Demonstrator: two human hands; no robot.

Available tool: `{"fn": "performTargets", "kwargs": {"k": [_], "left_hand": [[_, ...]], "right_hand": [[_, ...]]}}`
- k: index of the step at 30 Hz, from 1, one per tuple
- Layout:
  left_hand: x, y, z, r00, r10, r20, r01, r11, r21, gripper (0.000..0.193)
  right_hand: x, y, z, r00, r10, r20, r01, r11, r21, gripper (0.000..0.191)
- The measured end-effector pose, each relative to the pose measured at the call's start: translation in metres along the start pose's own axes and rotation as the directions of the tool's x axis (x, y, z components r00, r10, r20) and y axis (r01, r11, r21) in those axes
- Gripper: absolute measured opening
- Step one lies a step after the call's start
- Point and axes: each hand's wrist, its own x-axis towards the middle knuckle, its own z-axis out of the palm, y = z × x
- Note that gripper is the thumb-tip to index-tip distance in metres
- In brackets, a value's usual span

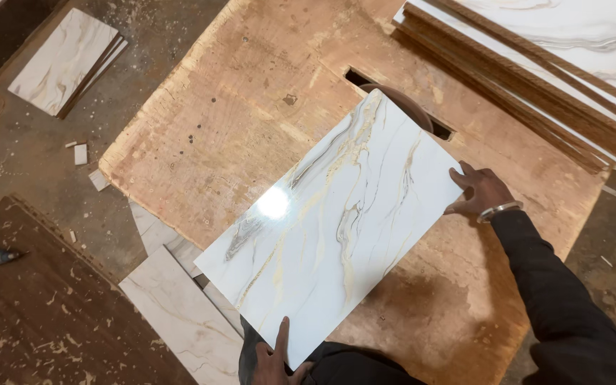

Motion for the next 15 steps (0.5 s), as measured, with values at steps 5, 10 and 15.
{"fn": "performTargets", "kwargs": {"k": [5,10,15], "left_hand": [[-0.002,-0.002,-0.027,1.000,0.007,0.012,-0.008,0.994,0.106,0.112],[0.005,-0.005,-0.079,0.995,-0.080,0.059,0.065,0.973,0.222,0.106],[0.037,-0.030,-0.144,0.988,-0.119,0.101,0.069,0.913,0.402,0.097]], "right_hand": [[-0.013,0.005,0.018,0.998,0.024,-0.065,-0.022,0.999,0.030,0.105],[-0.034,-0.005,0.037,0.991,0.124,-0.045,-0.115,0.980,0.160,0.102],[-0.046,-0.026,0.064,0.980,0.097,-0.176,-0.079,0.991,0.110,0.097]]}}
